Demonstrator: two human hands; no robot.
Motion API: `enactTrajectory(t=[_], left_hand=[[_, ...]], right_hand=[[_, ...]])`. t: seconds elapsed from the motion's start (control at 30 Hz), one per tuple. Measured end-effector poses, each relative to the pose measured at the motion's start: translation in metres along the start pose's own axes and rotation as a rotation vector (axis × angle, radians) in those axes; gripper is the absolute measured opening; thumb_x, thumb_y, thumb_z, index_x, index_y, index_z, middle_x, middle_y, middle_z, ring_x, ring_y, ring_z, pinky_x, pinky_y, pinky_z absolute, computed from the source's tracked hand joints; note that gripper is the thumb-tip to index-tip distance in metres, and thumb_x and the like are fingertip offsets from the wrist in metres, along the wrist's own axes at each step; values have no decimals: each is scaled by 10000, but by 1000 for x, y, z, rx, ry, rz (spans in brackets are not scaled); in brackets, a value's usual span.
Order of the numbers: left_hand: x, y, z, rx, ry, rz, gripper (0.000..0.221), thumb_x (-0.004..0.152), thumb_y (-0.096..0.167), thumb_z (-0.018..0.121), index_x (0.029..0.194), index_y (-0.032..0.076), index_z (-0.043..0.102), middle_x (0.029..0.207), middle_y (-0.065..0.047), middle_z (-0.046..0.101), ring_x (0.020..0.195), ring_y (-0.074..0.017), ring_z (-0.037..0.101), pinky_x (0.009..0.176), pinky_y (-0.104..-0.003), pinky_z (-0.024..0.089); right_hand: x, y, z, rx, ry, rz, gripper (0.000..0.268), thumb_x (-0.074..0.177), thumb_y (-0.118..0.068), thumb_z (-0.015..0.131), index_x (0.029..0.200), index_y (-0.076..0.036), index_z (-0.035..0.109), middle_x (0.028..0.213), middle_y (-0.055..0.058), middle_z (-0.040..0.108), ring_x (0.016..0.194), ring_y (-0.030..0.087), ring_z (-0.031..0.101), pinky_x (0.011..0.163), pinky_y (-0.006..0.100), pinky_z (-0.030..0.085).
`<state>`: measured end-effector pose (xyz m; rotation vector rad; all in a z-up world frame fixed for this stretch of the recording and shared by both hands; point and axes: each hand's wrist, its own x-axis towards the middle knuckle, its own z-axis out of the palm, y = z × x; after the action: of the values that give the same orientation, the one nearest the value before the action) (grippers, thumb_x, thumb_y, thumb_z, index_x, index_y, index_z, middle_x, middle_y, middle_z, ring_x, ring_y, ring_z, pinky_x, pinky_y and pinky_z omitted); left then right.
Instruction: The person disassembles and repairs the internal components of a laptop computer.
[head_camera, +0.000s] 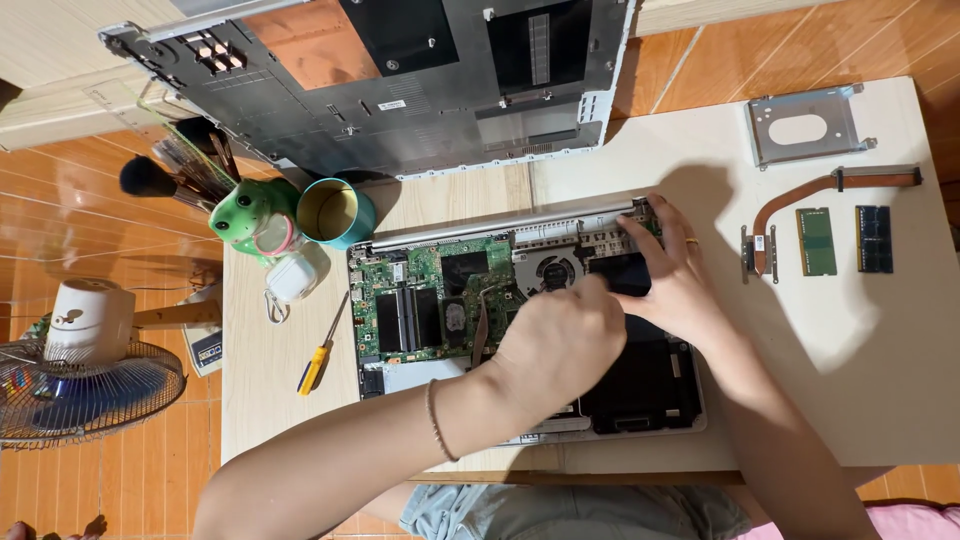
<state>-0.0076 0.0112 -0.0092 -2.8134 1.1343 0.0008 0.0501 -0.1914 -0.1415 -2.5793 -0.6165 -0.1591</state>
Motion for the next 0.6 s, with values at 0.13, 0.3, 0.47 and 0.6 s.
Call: enactTrajectory(t=[0.13, 0.3, 0.47, 0.6], left_hand=[[1, -4, -2, -4, -22, -18, 104, 806, 74, 664, 850, -1, 720, 738, -89, 610, 594, -120, 594, 469, -249, 500], [-1, 0, 3, -8, 40, -48, 160, 755, 84, 669, 857, -29, 717, 778, -112, 620, 553, -118, 588, 416, -244, 493], [-6, 0, -9, -92, 173, 10, 132, 703, 100, 661, 781, 2, 701, 825, -117, 631, 719, -205, 634, 533, -296, 515], [-7, 5, 2, -43, 172, -18, 149, 704, 90, 680, 805, -8, 731, 894, -110, 639, 682, -147, 633, 484, -249, 513]], right_hand=[[-1, 4, 4, 47, 6, 3, 1004, 597, -435, 924, 1449, -105, 507, 1602, 265, 273, 1476, 512, 297, 1124, 654, 366], [-1, 5, 6, 70, -1, 8, 1000, 607, -415, 923, 1459, -111, 495, 1609, 263, 265, 1477, 514, 290, 1115, 656, 363], [-2, 5, 5, 78, 4, 2, 1009, 597, -398, 922, 1466, -122, 491, 1621, 245, 255, 1496, 504, 284, 1133, 651, 369], [-2, 4, 4, 68, -25, 21, 1048, 562, -386, 928, 1475, -131, 481, 1619, 252, 246, 1496, 503, 263, 1122, 638, 358]])
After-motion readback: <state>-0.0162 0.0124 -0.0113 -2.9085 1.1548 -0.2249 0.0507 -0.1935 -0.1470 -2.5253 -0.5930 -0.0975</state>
